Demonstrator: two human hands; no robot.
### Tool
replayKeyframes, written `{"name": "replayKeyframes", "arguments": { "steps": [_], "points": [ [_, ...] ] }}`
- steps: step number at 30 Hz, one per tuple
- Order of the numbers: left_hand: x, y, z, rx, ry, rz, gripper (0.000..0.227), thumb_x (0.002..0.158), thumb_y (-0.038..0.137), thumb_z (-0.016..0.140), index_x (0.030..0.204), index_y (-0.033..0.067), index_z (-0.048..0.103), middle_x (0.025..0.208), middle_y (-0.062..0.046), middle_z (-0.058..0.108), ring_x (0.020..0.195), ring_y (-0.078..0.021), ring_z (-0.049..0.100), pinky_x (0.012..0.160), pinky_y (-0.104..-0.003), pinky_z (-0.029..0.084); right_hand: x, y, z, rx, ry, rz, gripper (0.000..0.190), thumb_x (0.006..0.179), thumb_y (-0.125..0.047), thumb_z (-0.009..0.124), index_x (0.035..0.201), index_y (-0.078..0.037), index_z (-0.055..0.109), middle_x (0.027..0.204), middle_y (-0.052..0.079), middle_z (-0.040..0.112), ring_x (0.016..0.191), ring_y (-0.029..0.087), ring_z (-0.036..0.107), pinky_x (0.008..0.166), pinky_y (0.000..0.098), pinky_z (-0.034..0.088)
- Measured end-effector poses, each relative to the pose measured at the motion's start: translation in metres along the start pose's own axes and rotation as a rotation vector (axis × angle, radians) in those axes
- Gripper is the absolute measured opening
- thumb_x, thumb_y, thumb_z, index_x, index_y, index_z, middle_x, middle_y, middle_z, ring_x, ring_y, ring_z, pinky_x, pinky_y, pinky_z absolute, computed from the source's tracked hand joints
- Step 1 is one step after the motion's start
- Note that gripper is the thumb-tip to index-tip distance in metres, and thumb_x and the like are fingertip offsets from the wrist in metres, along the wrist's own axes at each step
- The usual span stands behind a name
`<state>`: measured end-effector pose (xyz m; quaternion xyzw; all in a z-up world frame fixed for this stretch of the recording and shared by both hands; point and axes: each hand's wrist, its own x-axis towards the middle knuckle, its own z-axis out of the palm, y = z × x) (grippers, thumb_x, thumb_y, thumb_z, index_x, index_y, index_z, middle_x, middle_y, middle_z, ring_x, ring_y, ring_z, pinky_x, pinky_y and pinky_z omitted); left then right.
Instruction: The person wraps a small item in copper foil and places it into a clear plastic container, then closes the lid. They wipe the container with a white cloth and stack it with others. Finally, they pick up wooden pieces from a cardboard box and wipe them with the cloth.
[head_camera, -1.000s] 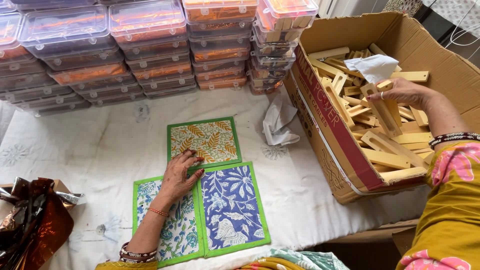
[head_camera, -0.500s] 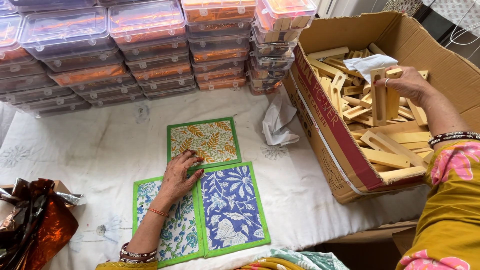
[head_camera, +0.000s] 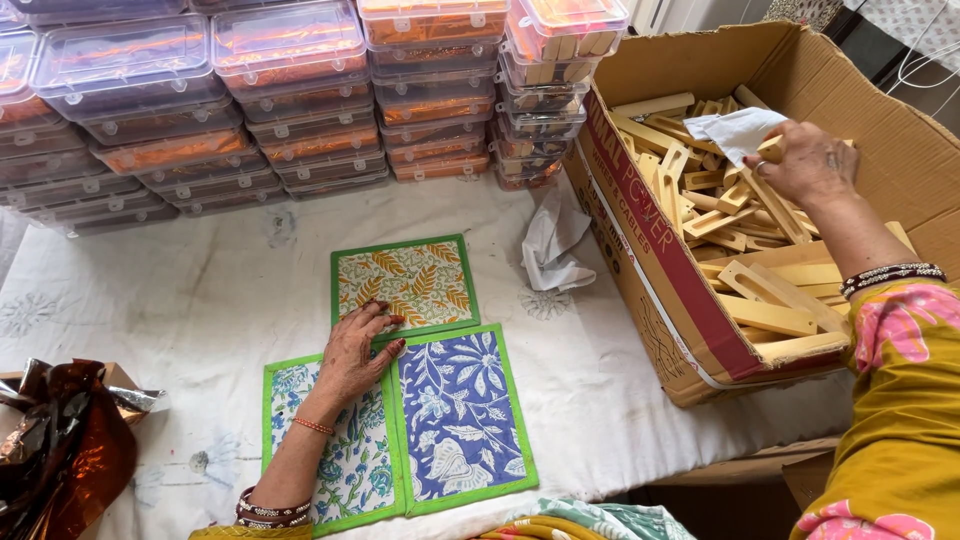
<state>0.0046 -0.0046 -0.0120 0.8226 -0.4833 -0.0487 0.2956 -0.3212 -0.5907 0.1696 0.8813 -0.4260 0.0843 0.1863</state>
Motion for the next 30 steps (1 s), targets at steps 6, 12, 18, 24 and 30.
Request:
{"name": "replayKeyframes", "arguments": {
  "steps": [6, 12, 18, 24, 30],
  "points": [
    [-0.001, 0.000, -0.001, -0.009, 0.026, 0.036, 0.040, 0.086, 0.031, 0.075, 0.124, 0.0174, 0.072, 0.146, -0.009, 0.057, 0.140, -0.0305, 0.045, 0.116, -0.046, 0.034, -0.003, -0.040, 0.027, 0.138, -0.257, -0.347, 0.054, 0.086, -0.065, 0.072, 0.134, -0.040, 0.066, 0.110, 0.002, 0.075, 0.102, 0.019, 0.072, 0.079, 0.0373, 0.060],
    [0.001, -0.001, -0.001, -0.012, 0.018, 0.022, 0.040, 0.087, 0.032, 0.074, 0.124, 0.0178, 0.071, 0.145, -0.008, 0.057, 0.139, -0.0291, 0.047, 0.116, -0.045, 0.035, -0.012, -0.068, 0.035, 0.248, -0.493, -0.410, 0.080, 0.083, -0.028, 0.070, 0.155, -0.046, 0.040, 0.126, -0.001, 0.075, 0.109, 0.017, 0.073, 0.097, 0.0357, 0.058],
    [0.001, 0.000, -0.001, 0.007, 0.003, -0.001, 0.039, 0.087, 0.033, 0.074, 0.123, 0.0186, 0.072, 0.146, -0.008, 0.057, 0.140, -0.0297, 0.045, 0.115, -0.045, 0.034, -0.002, -0.053, 0.072, 0.223, -0.548, -0.409, 0.091, 0.078, -0.038, 0.072, 0.159, -0.049, 0.030, 0.140, -0.002, 0.067, 0.119, 0.019, 0.067, 0.102, 0.0386, 0.057],
    [0.000, 0.000, -0.002, -0.006, 0.006, -0.003, 0.039, 0.087, 0.034, 0.074, 0.123, 0.0185, 0.072, 0.146, -0.007, 0.057, 0.140, -0.0282, 0.046, 0.116, -0.045, 0.034, -0.010, -0.068, 0.053, 0.365, -0.590, -0.335, 0.083, 0.078, -0.039, 0.075, 0.153, -0.042, 0.039, 0.144, 0.003, 0.062, 0.116, 0.025, 0.071, 0.111, 0.0451, 0.051],
    [0.000, 0.001, -0.003, 0.002, 0.001, -0.003, 0.039, 0.087, 0.033, 0.074, 0.123, 0.0182, 0.071, 0.146, -0.008, 0.056, 0.141, -0.0291, 0.044, 0.116, -0.044, 0.033, -0.010, -0.066, 0.035, 0.547, -0.637, -0.188, 0.080, 0.072, -0.011, 0.073, 0.145, -0.035, 0.048, 0.143, 0.014, 0.060, 0.119, 0.032, 0.067, 0.106, 0.0497, 0.056]
  ]
}}
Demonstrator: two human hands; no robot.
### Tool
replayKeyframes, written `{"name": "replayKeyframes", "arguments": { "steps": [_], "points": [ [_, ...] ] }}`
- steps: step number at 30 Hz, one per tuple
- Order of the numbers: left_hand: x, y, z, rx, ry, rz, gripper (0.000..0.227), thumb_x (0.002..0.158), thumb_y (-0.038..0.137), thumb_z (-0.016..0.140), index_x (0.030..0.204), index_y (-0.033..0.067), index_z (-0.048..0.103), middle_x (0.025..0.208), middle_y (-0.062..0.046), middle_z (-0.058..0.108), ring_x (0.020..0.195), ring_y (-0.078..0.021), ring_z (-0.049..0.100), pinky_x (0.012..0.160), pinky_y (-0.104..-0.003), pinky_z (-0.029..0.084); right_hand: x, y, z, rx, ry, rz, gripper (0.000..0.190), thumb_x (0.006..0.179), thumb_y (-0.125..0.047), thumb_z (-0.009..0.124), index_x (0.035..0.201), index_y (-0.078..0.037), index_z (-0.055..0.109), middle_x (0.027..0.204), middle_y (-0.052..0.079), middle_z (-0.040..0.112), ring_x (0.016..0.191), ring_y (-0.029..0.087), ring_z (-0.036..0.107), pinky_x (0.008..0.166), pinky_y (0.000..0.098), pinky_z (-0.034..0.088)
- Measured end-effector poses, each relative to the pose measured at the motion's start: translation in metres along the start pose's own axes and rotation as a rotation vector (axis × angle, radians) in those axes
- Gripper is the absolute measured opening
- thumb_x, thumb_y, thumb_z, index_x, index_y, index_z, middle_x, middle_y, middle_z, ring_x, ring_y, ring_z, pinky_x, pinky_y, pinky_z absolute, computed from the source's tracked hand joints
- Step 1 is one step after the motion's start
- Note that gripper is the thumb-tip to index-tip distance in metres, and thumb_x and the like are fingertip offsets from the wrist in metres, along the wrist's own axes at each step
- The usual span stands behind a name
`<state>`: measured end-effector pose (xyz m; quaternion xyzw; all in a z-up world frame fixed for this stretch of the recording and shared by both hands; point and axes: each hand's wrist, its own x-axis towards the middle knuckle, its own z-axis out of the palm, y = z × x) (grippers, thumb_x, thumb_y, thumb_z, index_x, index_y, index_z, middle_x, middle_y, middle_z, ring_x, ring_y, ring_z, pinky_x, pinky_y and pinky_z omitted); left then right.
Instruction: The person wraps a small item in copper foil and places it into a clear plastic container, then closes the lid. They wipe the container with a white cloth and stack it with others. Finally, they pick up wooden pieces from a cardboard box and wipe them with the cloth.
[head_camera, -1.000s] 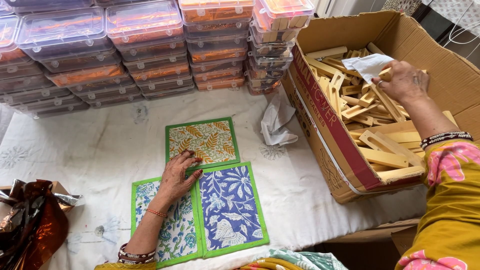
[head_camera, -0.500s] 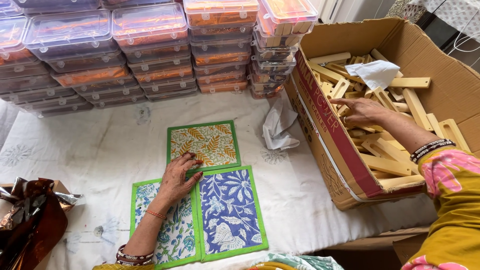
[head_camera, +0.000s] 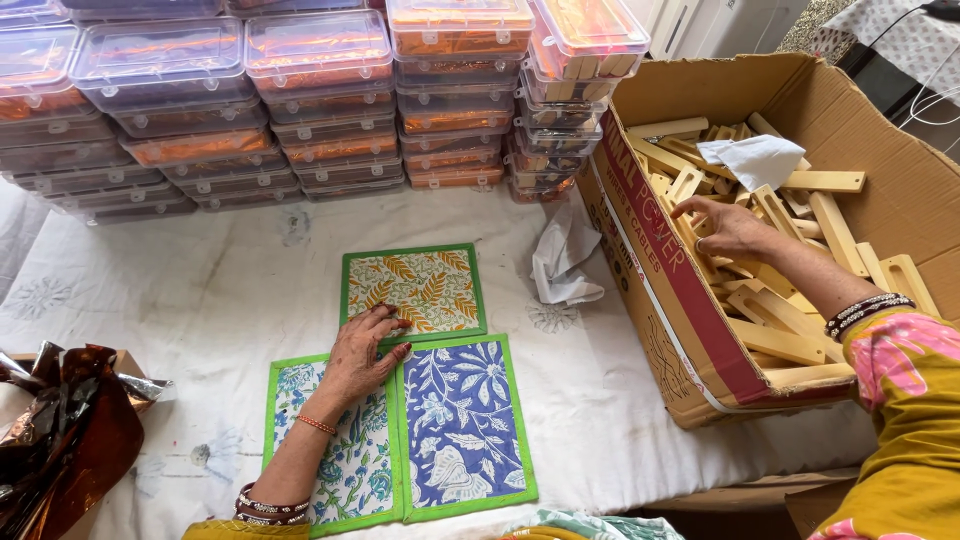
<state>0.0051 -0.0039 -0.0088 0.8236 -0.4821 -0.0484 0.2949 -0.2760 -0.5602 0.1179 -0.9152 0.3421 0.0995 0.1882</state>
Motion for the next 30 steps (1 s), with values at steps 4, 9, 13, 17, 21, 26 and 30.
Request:
{"name": "replayKeyframes", "arguments": {
  "steps": [4, 9, 13, 17, 21, 26, 30],
  "points": [
    [0.000, 0.000, 0.000, -0.014, 0.000, 0.000, 0.039, 0.088, 0.033, 0.073, 0.123, 0.0180, 0.071, 0.146, -0.008, 0.056, 0.141, -0.0292, 0.044, 0.116, -0.044, 0.032, -0.004, 0.011, -0.019, 0.053, 0.052, -0.034, 0.080, 0.070, -0.005, 0.072, 0.142, -0.034, 0.053, 0.138, 0.016, 0.063, 0.116, 0.031, 0.067, 0.102, 0.0489, 0.056],
    [-0.001, -0.008, 0.006, -0.020, 0.047, 0.065, 0.039, 0.087, 0.031, 0.074, 0.123, 0.0168, 0.071, 0.145, -0.010, 0.057, 0.139, -0.0311, 0.046, 0.115, -0.045, 0.033, -0.032, 0.005, -0.055, -0.299, 0.219, 0.118, 0.074, 0.082, -0.012, 0.075, 0.149, -0.034, 0.052, 0.117, 0.009, 0.077, 0.097, 0.028, 0.076, 0.083, 0.0436, 0.062],
    [-0.002, -0.009, 0.008, -0.022, 0.090, 0.072, 0.039, 0.086, 0.032, 0.075, 0.122, 0.0161, 0.071, 0.143, -0.011, 0.058, 0.138, -0.0314, 0.048, 0.115, -0.045, 0.034, -0.048, 0.036, -0.074, -0.568, 0.491, -0.016, 0.072, 0.083, -0.011, 0.076, 0.148, -0.038, 0.058, 0.111, 0.003, 0.079, 0.098, 0.026, 0.075, 0.080, 0.0404, 0.060],
    [-0.004, -0.010, 0.007, -0.058, 0.087, 0.070, 0.037, 0.087, 0.032, 0.075, 0.121, 0.0163, 0.072, 0.143, -0.011, 0.059, 0.138, -0.0320, 0.048, 0.116, -0.045, 0.033, -0.067, 0.028, -0.081, -0.561, 0.655, 0.020, 0.072, 0.077, -0.015, 0.085, 0.142, -0.031, 0.058, 0.107, 0.003, 0.079, 0.096, 0.026, 0.074, 0.075, 0.0402, 0.057],
    [-0.004, -0.011, 0.009, -0.077, 0.087, 0.085, 0.037, 0.089, 0.032, 0.075, 0.121, 0.0150, 0.071, 0.144, -0.012, 0.058, 0.138, -0.0332, 0.047, 0.115, -0.047, 0.033, -0.085, 0.004, -0.076, -0.618, 0.640, -0.067, 0.067, 0.085, -0.024, 0.087, 0.145, -0.031, 0.057, 0.103, 0.003, 0.079, 0.089, 0.023, 0.074, 0.067, 0.0343, 0.058],
    [-0.007, -0.007, 0.003, -0.094, 0.116, 0.112, 0.038, 0.088, 0.031, 0.075, 0.122, 0.0145, 0.071, 0.140, -0.011, 0.061, 0.136, -0.0314, 0.050, 0.114, -0.045, 0.036, -0.167, -0.156, -0.049, -0.631, 0.685, -0.430, 0.053, 0.091, -0.026, 0.081, 0.140, -0.027, 0.061, 0.110, 0.005, 0.077, 0.076, 0.017, 0.072, 0.053, 0.0285, 0.054],
    [-0.006, -0.003, -0.005, -0.211, 0.106, 0.063, 0.043, 0.091, 0.032, 0.071, 0.131, 0.0144, 0.067, 0.128, -0.009, 0.068, 0.125, -0.0267, 0.062, 0.109, -0.037, 0.048, -0.198, -0.251, -0.001, -0.593, 0.653, -0.797, 0.042, 0.085, -0.014, 0.079, 0.121, -0.026, 0.063, 0.119, 0.005, 0.075, 0.065, 0.016, 0.069, 0.042, 0.0283, 0.051]
  ]
}}
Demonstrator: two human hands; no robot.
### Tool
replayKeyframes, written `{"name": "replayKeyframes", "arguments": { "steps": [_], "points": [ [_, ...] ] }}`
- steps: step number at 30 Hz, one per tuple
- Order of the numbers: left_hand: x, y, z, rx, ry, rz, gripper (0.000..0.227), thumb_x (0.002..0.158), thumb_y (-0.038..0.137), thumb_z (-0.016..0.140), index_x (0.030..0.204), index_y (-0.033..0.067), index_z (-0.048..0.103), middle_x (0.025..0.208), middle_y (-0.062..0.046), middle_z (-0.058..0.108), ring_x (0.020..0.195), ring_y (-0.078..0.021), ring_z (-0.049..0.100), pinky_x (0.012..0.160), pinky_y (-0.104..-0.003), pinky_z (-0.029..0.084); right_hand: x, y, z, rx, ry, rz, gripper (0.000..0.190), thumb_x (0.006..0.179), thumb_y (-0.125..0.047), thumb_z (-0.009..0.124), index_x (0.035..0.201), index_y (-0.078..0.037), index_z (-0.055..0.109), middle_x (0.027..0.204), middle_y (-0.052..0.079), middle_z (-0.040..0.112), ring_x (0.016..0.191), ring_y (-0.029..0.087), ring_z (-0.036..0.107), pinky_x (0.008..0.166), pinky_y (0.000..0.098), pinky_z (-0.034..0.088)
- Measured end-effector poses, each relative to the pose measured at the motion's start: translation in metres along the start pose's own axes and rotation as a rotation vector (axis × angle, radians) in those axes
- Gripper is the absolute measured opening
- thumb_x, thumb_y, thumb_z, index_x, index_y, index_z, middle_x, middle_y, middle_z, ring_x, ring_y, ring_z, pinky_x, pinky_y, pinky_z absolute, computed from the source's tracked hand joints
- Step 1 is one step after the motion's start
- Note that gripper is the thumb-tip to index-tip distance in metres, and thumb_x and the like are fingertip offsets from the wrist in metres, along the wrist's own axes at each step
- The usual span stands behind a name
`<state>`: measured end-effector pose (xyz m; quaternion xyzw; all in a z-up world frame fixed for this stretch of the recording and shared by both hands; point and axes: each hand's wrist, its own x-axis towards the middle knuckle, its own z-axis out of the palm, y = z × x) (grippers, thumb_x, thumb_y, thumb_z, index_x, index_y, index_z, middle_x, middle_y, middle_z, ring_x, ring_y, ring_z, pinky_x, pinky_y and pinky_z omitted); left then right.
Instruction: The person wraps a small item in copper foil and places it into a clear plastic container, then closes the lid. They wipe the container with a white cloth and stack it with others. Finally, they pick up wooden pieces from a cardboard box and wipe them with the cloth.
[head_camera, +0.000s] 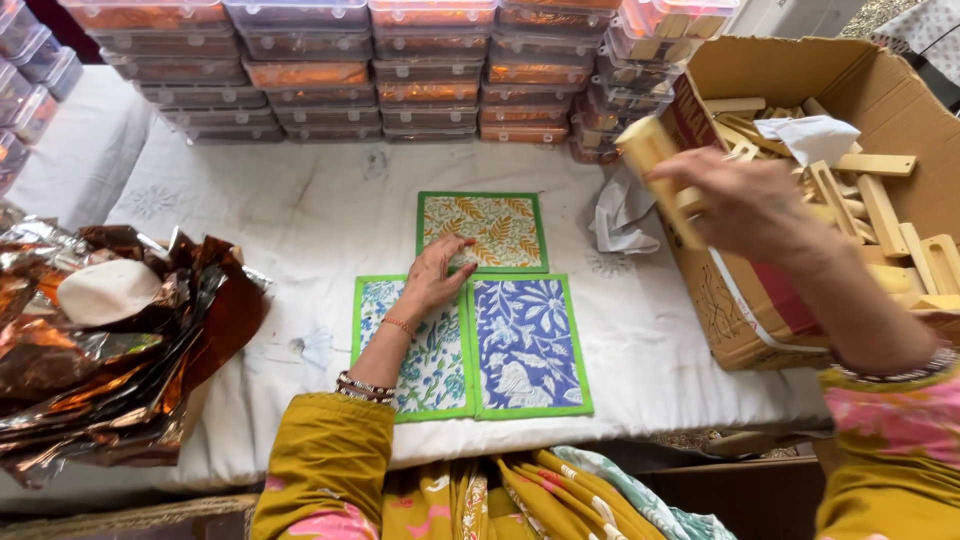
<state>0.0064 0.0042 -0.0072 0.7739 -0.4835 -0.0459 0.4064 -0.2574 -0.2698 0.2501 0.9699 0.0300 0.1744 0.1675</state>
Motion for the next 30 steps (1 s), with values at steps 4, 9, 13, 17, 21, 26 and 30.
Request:
{"name": "replayKeyframes", "arguments": {
  "steps": [4, 9, 13, 17, 21, 26, 30],
  "points": [
    [0.002, -0.011, 0.003, -0.155, 0.134, 0.003, 0.043, 0.096, 0.032, 0.066, 0.133, 0.0101, 0.064, 0.132, -0.013, 0.067, 0.122, -0.0292, 0.063, 0.103, -0.038, 0.050, 0.032, -0.070, 0.043, 0.123, -0.185, -0.099, 0.059, 0.080, -0.010, 0.074, 0.132, -0.027, 0.054, 0.119, 0.006, 0.068, 0.056, 0.017, 0.064, 0.039, 0.0269, 0.052],
    [0.007, -0.016, -0.002, -0.283, 0.321, -0.111, 0.054, 0.106, 0.051, 0.043, 0.136, 0.0116, 0.063, 0.127, -0.013, 0.071, 0.116, -0.0268, 0.069, 0.098, -0.036, 0.053, 0.074, -0.134, 0.117, 0.173, -0.492, -0.172, 0.055, 0.092, -0.008, 0.058, 0.139, -0.034, 0.048, 0.101, 0.003, 0.062, 0.068, 0.020, 0.066, 0.051, 0.0343, 0.054],
    [0.006, -0.024, -0.006, -0.356, 0.373, -0.125, 0.059, 0.107, 0.056, 0.037, 0.133, 0.0113, 0.066, 0.126, -0.012, 0.072, 0.116, -0.0266, 0.070, 0.098, -0.035, 0.053, 0.102, -0.160, 0.158, 0.159, -0.451, -0.272, 0.050, 0.099, -0.011, 0.057, 0.142, -0.035, 0.049, 0.105, 0.004, 0.064, 0.073, 0.020, 0.066, 0.057, 0.0362, 0.055],
    [0.006, -0.026, -0.008, -0.310, 0.426, -0.110, 0.062, 0.108, 0.057, 0.032, 0.131, 0.0111, 0.068, 0.123, -0.013, 0.073, 0.114, -0.0297, 0.068, 0.097, -0.038, 0.052, 0.122, -0.175, 0.153, 0.125, -0.204, -0.364, 0.072, 0.084, -0.018, 0.069, 0.149, -0.034, 0.043, 0.133, 0.011, 0.058, 0.080, 0.024, 0.069, 0.067, 0.0409, 0.056],
    [0.002, -0.015, -0.012, -0.250, 0.366, -0.127, 0.060, 0.106, 0.057, 0.036, 0.130, 0.0126, 0.069, 0.119, -0.013, 0.073, 0.112, -0.0308, 0.069, 0.096, -0.037, 0.053, 0.115, -0.160, 0.164, 0.299, -0.033, -0.180, 0.086, 0.074, -0.039, 0.084, 0.149, -0.028, 0.043, 0.148, 0.010, 0.052, 0.108, 0.029, 0.067, 0.087, 0.0448, 0.054],
    [0.001, -0.006, -0.009, -0.019, 0.229, -0.130, 0.049, 0.101, 0.053, 0.050, 0.128, 0.0173, 0.069, 0.123, -0.009, 0.072, 0.120, -0.0265, 0.063, 0.107, -0.046, 0.043, 0.082, -0.101, 0.219, 0.227, -0.006, 0.308, 0.064, 0.090, -0.047, 0.078, 0.146, -0.026, 0.055, 0.151, 0.009, 0.050, 0.134, 0.032, 0.051, 0.110, 0.0570, 0.038],
    [-0.001, -0.012, 0.002, 0.218, 0.274, 0.079, 0.049, 0.084, 0.042, 0.073, 0.126, 0.0164, 0.068, 0.129, -0.014, 0.065, 0.121, -0.0295, 0.057, 0.105, -0.059, 0.028, 0.050, -0.059, 0.246, 0.114, -0.046, 0.722, 0.060, 0.086, -0.060, 0.068, 0.135, -0.026, 0.062, 0.153, 0.015, 0.042, 0.147, 0.046, 0.025, 0.110, 0.0728, 0.019]
  ]
}}
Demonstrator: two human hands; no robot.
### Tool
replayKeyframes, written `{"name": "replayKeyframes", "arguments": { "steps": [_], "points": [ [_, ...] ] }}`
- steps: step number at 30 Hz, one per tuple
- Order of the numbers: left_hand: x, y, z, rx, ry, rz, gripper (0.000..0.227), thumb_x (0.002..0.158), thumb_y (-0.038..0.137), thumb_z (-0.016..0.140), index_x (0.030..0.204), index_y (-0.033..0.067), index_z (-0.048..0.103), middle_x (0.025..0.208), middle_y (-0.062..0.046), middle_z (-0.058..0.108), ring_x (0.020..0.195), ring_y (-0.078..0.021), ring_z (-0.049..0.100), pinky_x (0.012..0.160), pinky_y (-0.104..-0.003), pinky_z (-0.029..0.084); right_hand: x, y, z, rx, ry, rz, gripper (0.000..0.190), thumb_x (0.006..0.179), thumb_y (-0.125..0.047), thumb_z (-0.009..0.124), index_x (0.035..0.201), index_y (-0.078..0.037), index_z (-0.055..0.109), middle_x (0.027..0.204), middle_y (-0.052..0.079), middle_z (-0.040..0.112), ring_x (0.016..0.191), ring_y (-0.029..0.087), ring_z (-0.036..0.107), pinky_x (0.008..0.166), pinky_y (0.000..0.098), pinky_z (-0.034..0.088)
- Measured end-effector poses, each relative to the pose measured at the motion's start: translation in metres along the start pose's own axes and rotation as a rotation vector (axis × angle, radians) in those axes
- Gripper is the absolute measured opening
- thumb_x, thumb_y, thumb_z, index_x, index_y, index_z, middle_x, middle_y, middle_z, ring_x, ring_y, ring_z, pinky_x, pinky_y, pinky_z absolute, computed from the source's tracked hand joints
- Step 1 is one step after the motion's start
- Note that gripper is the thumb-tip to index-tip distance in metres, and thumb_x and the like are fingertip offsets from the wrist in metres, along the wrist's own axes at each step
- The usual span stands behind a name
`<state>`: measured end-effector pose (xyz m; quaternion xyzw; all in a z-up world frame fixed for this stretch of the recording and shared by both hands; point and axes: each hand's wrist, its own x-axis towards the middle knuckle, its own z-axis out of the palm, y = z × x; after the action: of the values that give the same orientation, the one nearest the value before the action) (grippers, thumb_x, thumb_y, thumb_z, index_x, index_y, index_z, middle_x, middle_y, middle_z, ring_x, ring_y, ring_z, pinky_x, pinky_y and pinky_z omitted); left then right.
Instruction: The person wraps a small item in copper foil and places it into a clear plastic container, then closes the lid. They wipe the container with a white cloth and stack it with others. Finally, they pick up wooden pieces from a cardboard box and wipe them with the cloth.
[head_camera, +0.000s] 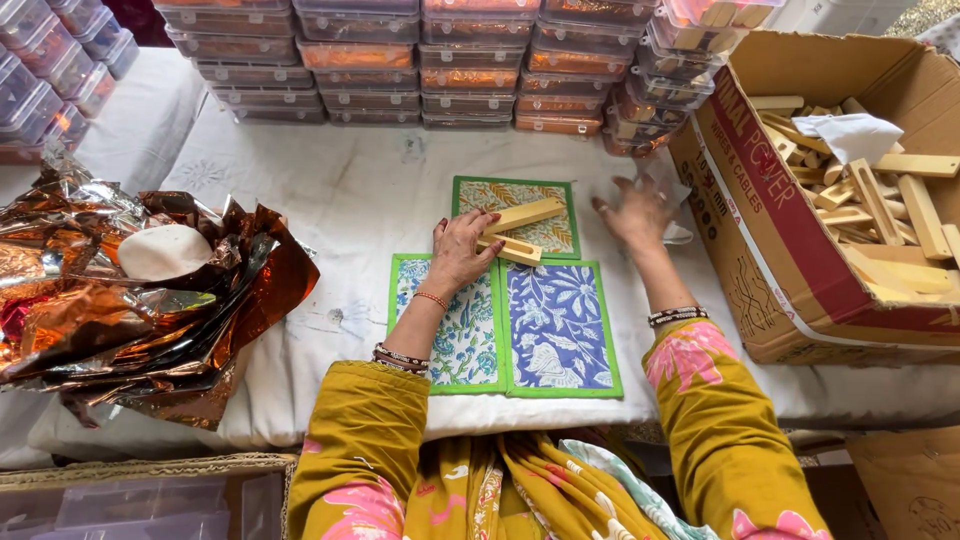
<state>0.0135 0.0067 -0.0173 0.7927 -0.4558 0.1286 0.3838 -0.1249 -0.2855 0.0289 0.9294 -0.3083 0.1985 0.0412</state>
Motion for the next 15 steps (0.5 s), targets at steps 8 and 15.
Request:
{"name": "replayKeyframes", "arguments": {
  "steps": [8, 15],
  "points": [
    [0.002, -0.001, 0.001, -0.091, -0.017, -0.135, 0.031, 0.096, 0.030, 0.069, 0.125, 0.0197, 0.071, 0.119, -0.002, 0.072, 0.118, -0.0211, 0.063, 0.115, -0.055, 0.032, -0.018, 0.039, 0.056, 0.161, -0.038, 0.323, 0.048, 0.094, -0.048, 0.062, 0.134, -0.021, 0.065, 0.150, 0.018, 0.047, 0.139, 0.046, 0.039, 0.113, 0.0726, 0.023],
    [0.002, 0.000, 0.011, -0.067, -0.009, -0.110, 0.040, 0.096, 0.033, 0.069, 0.132, 0.0165, 0.067, 0.117, -0.003, 0.073, 0.116, -0.0211, 0.063, 0.113, -0.054, 0.032, -0.015, 0.059, 0.074, 0.426, 0.297, 0.212, 0.027, 0.094, -0.002, 0.062, 0.117, -0.006, 0.076, 0.124, 0.018, 0.071, 0.112, 0.036, 0.068, 0.097, 0.0413, 0.052]
  ]
}}
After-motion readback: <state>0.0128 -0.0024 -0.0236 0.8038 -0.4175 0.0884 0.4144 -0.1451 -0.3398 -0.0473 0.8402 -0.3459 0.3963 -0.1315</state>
